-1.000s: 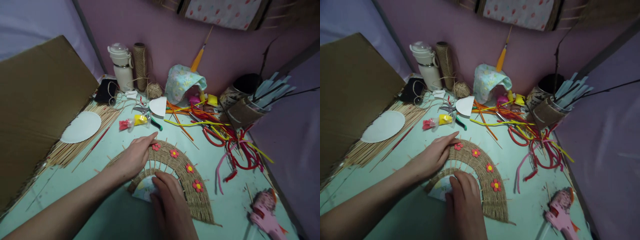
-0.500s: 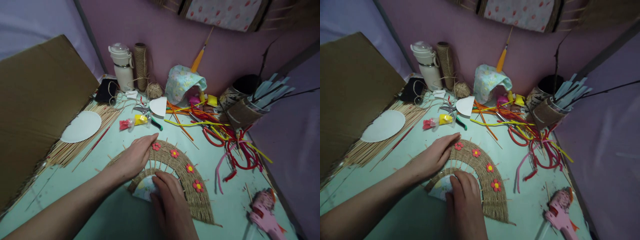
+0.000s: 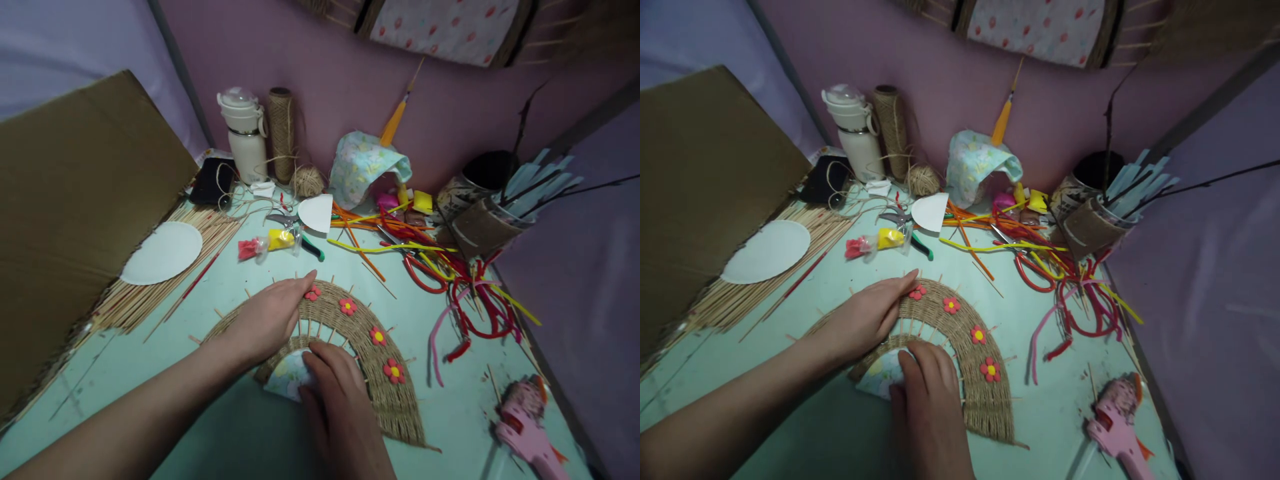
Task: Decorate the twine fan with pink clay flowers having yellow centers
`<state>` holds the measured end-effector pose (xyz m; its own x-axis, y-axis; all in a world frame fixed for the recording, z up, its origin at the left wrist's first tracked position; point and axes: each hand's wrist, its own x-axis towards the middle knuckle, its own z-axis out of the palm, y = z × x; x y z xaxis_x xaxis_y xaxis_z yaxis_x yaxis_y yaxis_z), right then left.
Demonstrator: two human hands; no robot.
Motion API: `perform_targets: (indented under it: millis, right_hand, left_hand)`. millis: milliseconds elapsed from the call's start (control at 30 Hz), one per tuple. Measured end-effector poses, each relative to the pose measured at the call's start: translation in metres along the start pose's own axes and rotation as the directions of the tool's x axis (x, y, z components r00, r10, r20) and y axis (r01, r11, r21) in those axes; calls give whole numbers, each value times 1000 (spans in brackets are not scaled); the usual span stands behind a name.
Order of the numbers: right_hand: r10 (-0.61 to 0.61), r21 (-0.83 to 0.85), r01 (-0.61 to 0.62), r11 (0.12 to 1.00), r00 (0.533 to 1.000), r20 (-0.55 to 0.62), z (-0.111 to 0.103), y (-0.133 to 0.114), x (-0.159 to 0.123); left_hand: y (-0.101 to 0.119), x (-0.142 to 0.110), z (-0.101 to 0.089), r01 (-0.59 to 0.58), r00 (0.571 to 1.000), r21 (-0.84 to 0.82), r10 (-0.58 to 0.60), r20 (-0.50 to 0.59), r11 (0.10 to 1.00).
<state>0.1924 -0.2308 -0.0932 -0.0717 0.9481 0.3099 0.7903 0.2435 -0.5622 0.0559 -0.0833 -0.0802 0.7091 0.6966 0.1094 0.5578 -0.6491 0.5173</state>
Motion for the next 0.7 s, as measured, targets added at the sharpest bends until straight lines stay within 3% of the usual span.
perform_targets:
  millis: [100,267,400,533,700]
  right_hand:
    - [5,-4,-5,1000,1000,-6,0,0,-1]
    - [15,8,-15,1000,1000,-4,0,-2,-1]
    - [24,6,-24,1000,1000,5,0,-2,-1]
    - [23,6,-23,1000,1000,-4,0,-3,-1]
    - [27,15,-27,1000,1000,10,-1,-4,0]
  left_hand:
    - [1,0,-3,-23,1000,26,23,20,999]
    - [5,-8,-10,-20,998,131,27,-48,991]
    - [9,-16,-8,-69,997,232,58,56,970]
    - [7,-18,-3,-110,993,281,91,81,953]
    - [7,-17,-5,-115,988,258,137,-68,959]
